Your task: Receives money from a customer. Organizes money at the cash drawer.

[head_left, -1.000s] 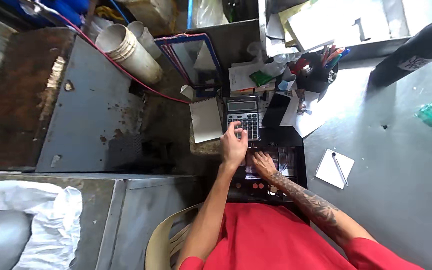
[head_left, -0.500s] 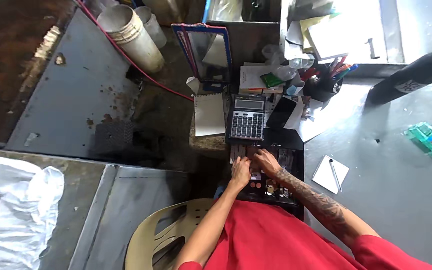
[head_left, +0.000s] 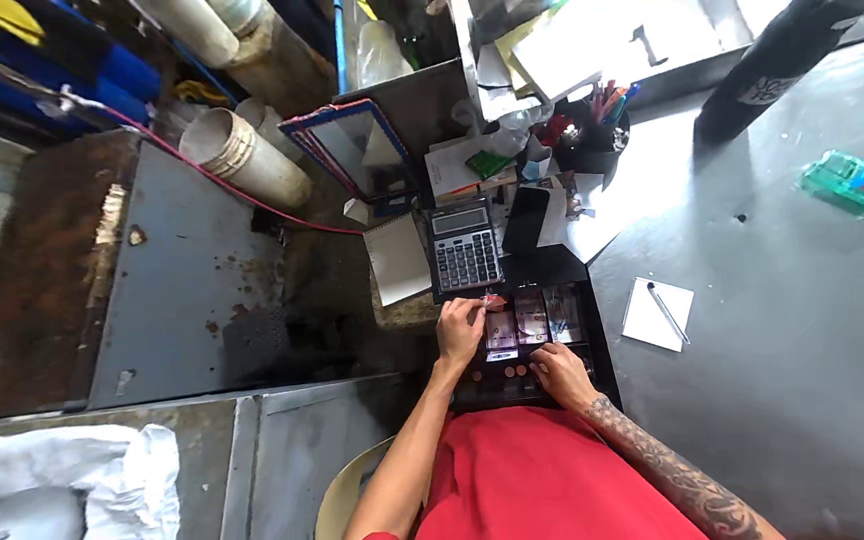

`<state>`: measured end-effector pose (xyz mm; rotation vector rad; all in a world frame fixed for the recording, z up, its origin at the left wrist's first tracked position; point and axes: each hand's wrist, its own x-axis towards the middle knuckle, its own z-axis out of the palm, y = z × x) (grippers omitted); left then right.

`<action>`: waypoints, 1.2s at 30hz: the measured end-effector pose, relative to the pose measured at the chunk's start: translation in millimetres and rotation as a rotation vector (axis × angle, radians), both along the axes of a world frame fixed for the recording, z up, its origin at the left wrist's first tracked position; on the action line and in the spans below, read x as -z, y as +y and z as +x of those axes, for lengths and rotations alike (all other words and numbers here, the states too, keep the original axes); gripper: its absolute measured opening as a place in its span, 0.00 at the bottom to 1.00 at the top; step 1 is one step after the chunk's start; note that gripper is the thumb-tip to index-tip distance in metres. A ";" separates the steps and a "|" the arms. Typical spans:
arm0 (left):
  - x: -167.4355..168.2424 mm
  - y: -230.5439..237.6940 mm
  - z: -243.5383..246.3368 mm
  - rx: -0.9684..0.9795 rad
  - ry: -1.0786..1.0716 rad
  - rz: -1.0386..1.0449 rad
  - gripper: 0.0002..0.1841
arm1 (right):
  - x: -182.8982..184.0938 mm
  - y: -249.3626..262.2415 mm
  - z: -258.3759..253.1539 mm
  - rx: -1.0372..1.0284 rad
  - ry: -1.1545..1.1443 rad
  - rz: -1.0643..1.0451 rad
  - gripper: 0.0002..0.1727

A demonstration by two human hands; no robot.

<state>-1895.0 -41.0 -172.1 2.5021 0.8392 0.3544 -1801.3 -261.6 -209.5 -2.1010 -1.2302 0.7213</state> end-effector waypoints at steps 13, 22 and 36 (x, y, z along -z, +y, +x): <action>5.2 -13.2 -5.5 -0.337 -0.030 0.020 0.09 | 4.5 115.2 19.5 -0.126 -0.142 -0.277 0.22; 18.5 -46.7 -32.9 -0.184 -0.087 -0.232 0.16 | -18.9 37.0 44.3 0.265 0.602 0.225 0.09; -71.4 -103.9 24.5 -0.480 -0.593 -1.337 0.20 | -70.2 11.6 -5.1 0.804 1.480 0.468 0.12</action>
